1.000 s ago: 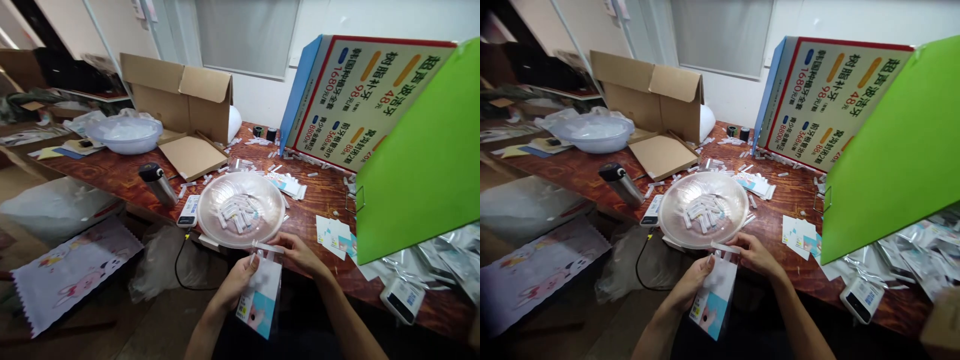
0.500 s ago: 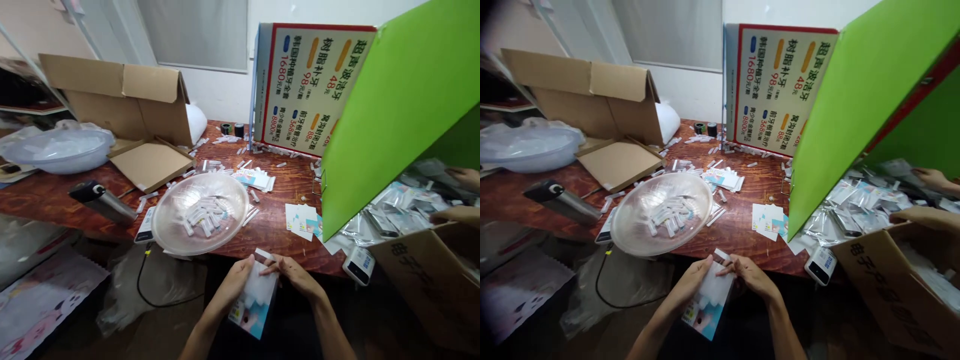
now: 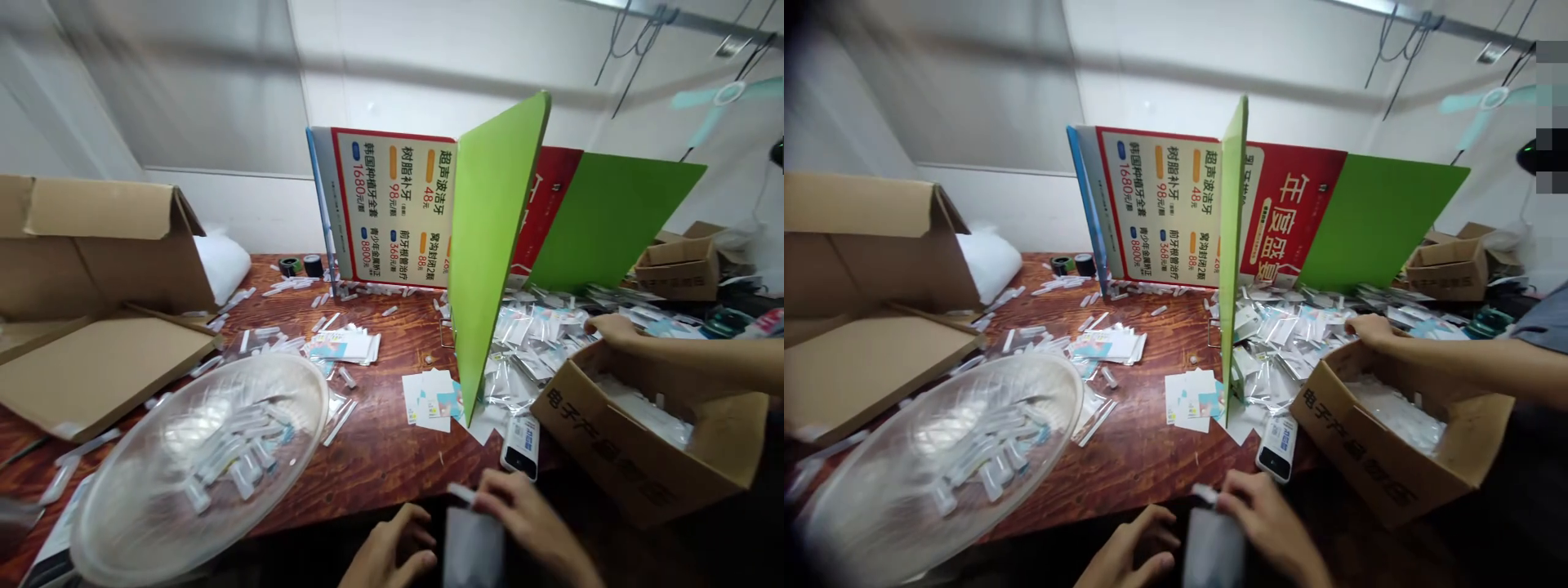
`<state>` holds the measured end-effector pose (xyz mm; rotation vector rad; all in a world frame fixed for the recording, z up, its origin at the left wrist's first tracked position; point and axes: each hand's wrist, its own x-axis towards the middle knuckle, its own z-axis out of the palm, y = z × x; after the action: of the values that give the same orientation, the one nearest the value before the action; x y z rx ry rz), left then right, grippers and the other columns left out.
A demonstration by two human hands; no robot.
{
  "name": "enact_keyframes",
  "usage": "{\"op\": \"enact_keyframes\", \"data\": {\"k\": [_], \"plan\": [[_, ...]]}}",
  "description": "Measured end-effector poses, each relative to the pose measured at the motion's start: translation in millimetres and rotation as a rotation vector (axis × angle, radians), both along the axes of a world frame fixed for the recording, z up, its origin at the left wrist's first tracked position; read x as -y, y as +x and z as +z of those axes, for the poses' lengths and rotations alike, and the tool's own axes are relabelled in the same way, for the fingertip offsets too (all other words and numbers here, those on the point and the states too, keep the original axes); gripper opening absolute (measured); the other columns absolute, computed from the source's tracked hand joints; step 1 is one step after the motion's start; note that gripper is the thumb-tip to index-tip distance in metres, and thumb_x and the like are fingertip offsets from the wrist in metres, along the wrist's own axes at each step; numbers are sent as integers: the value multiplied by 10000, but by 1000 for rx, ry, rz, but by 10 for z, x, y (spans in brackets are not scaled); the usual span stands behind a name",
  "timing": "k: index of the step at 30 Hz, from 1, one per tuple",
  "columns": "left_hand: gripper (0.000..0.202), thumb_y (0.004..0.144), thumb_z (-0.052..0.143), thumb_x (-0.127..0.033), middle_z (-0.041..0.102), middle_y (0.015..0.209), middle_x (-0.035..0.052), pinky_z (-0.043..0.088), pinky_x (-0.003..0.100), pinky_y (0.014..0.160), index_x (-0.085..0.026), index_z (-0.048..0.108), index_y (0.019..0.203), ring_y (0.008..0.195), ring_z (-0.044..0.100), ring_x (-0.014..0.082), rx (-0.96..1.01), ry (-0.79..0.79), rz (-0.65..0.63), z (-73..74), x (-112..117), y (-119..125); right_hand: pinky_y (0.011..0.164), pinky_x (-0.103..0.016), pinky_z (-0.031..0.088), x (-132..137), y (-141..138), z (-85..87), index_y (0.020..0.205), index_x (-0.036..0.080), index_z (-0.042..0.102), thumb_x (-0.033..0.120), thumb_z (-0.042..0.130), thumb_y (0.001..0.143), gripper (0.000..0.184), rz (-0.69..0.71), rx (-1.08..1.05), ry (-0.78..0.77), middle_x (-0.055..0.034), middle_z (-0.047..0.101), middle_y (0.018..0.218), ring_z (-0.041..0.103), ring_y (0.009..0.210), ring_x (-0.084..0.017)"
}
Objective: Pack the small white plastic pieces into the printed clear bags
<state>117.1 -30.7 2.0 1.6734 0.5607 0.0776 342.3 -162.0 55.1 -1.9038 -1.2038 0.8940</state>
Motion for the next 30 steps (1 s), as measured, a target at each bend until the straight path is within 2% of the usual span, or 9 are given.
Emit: {"op": "enact_keyframes", "data": {"k": [4, 6, 9, 11, 14, 19, 21, 25, 30], "plan": [[348, 958, 513, -474, 721, 1087, 53, 441, 271, 918, -216, 608, 1171, 1024, 648, 207, -42, 89, 48, 60, 4, 31, 597, -282, 378, 61, 818, 602, 703, 199, 604, 617, 496, 873, 464, -300, 355, 47, -34, 603, 645, 537, 630, -196], [350, 970, 485, -495, 717, 1041, 42, 447, 263, 876, -216, 623, 1131, 986, 649, 204, -68, 124, 65, 66, -16, 4, 623, -319, 383, -109, 1134, 894, 741, 201, 623, 552, 517, 860, 386, -601, 606, 77, -58, 601, 638, 544, 621, -225], [347, 976, 468, -504, 712, 1055, 38, 444, 254, 882, -219, 629, 1094, 991, 647, 202, -69, 167, 83, 41, -65, -87, 686, -366, 419, -390, 1241, 1138, 943, 144, 653, 457, 444, 939, 377, -1036, 890, 284, -158, 671, 818, 603, 726, -277], [350, 976, 463, -517, 712, 1072, 32, 438, 251, 910, -230, 634, 1079, 1014, 644, 202, -77, 172, 133, -6, -104, -177, 704, -373, 441, -500, 1043, 1103, 1028, 107, 656, 433, 425, 972, 403, -1147, 952, 454, -199, 692, 901, 631, 777, -293], [403, 976, 430, -567, 723, 1043, 31, 448, 253, 910, -232, 639, 1057, 1000, 649, 200, -92, 145, 244, -114, -142, -335, 702, -338, 458, -590, 531, 779, 934, 141, 684, 435, 469, 979, 367, -1000, 887, 615, -137, 711, 799, 652, 742, -264], [529, 961, 374, -652, 733, 957, 48, 472, 255, 864, -204, 652, 993, 923, 661, 197, -88, 129, 346, -275, -152, -536, 687, -260, 451, -1051, -119, 54, 830, 191, 663, 386, 445, 1009, 343, -60, 489, 444, -51, 715, 781, 651, 708, -184], [529, 953, 383, -660, 721, 925, 48, 471, 252, 844, -207, 658, 962, 890, 657, 198, -107, 200, 371, -310, -187, -582, 686, -266, 439, -1414, -218, -170, 752, 190, 636, 348, 434, 1005, 360, 153, 427, 312, -53, 701, 761, 636, 703, -186], [521, 938, 404, -673, 709, 879, 57, 473, 265, 831, -219, 656, 896, 849, 651, 219, -63, 319, 524, -363, -339, -655, 798, -272, 465, -2309, -231, -449, 907, 159, 666, 345, 437, 997, 309, 12, 412, 117, -109, 734, 932, 670, 864, -216], [439, 918, 481, -630, 729, 885, 61, 482, 277, 837, -244, 689, 891, 847, 661, 239, -2, 316, 628, -453, -436, -767, 761, -313, 495, -3317, -188, -528, 1098, 34, 657, 393, 471, 973, 423, -164, 492, -47, -263, 706, 1070, 687, 975, -301]]}}
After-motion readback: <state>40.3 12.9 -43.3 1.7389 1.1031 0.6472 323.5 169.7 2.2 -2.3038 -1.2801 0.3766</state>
